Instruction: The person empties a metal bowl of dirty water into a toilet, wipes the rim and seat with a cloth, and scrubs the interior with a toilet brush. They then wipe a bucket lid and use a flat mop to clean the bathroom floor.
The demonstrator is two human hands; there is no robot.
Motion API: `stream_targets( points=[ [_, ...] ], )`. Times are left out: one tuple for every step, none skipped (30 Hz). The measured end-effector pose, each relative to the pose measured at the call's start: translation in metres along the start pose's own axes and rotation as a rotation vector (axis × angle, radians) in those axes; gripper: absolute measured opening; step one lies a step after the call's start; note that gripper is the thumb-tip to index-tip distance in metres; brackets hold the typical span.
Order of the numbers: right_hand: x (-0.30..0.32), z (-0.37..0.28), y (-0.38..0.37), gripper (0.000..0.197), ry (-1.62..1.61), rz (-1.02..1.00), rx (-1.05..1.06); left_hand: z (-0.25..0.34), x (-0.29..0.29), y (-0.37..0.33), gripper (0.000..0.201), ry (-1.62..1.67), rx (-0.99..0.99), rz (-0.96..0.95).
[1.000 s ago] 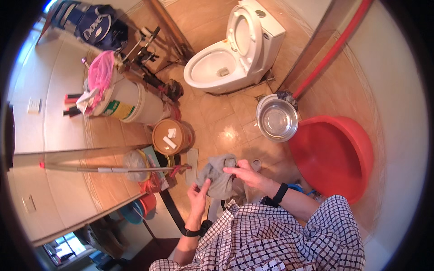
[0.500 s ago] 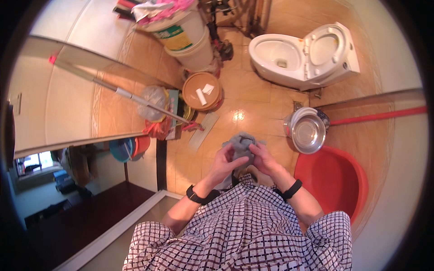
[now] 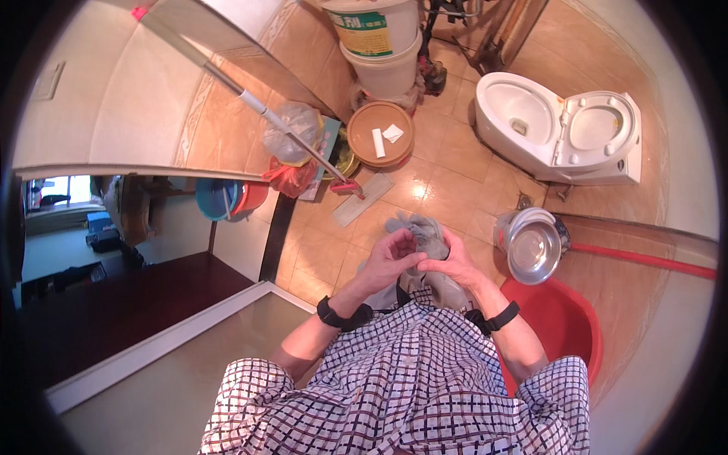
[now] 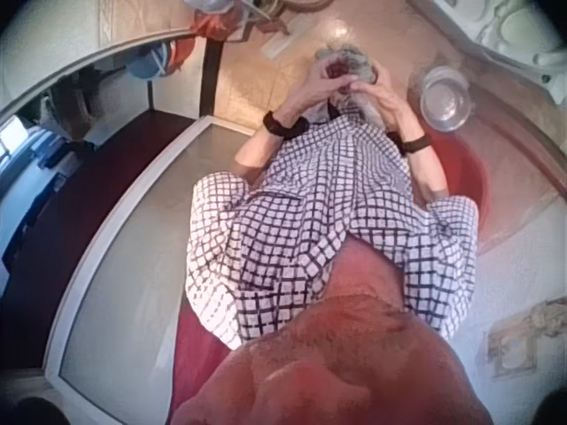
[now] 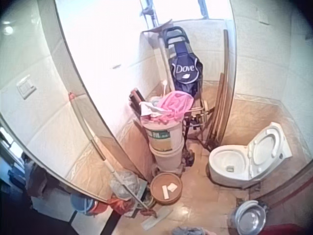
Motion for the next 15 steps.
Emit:
stream_targets(
  points=[
    [-0.007, 0.002, 0.000, 0.071, 0.001, -0.016, -0.002, -0.002, 0.005, 0.007, 0.024, 0.001, -0.008, 0.014],
    [-0.011, 0.005, 0.000, 0.070, -0.004, -0.012, -0.043, -0.002, 0.011, 0.011, 0.023, -0.036, -0.028, 0.052],
    [-0.014, 0.007, -0.001, 0.068, -0.010, -0.008, -0.084, -0.002, 0.015, 0.016, 0.022, -0.074, -0.046, 0.089],
    [-0.016, 0.006, -0.001, 0.068, -0.008, -0.017, -0.086, -0.004, 0.016, 0.021, 0.022, -0.073, -0.051, 0.098],
    [-0.019, 0.004, -0.002, 0.066, 0.059, -0.030, -0.089, -0.005, 0.019, 0.027, 0.020, -0.058, -0.055, 0.143],
    [-0.021, 0.003, -0.003, 0.064, 0.126, -0.042, -0.092, -0.005, 0.022, 0.031, 0.018, -0.043, -0.059, 0.187],
    [-0.022, 0.002, -0.002, 0.064, 0.124, -0.051, -0.091, -0.004, 0.024, 0.032, 0.018, -0.045, -0.062, 0.196],
    [-0.019, 0.006, 0.001, 0.063, 0.127, 0.020, -0.154, -0.003, 0.027, 0.036, 0.015, -0.049, -0.048, 0.194],
    [-0.015, 0.011, 0.005, 0.062, 0.132, 0.091, -0.218, -0.002, 0.029, 0.039, 0.013, -0.052, -0.033, 0.193],
    [-0.009, 0.014, 0.011, 0.056, 0.150, 0.166, -0.242, -0.001, 0.036, 0.044, 0.010, -0.040, -0.068, 0.245],
    [-0.004, 0.017, 0.013, 0.056, 0.149, 0.156, -0.238, 0.001, 0.041, 0.046, 0.010, -0.045, -0.075, 0.253],
    [0.006, 0.020, 0.016, 0.052, 0.021, 0.211, -0.211, 0.003, 0.048, 0.048, 0.009, -0.044, -0.098, 0.298],
    [0.016, 0.024, 0.018, 0.048, -0.108, 0.264, -0.184, 0.005, 0.055, 0.052, 0.009, -0.044, -0.122, 0.344],
    [0.025, 0.025, 0.022, 0.048, -0.105, 0.260, -0.183, 0.004, 0.059, 0.055, 0.009, -0.024, -0.118, 0.363],
    [0.037, 0.027, 0.027, 0.045, -0.130, 0.315, -0.172, 0.005, 0.062, 0.058, 0.009, -0.023, -0.122, 0.366]
  ],
)
Point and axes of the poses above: each hand's wrist, its own y-axis away from the middle knuckle, its own x-axis out of the back of the hand, z = x × y, the point moved 7 cm from there along -y, towards the middle knuckle, and after that the axes turned 7 degrees about y, right-handed, at the moved point
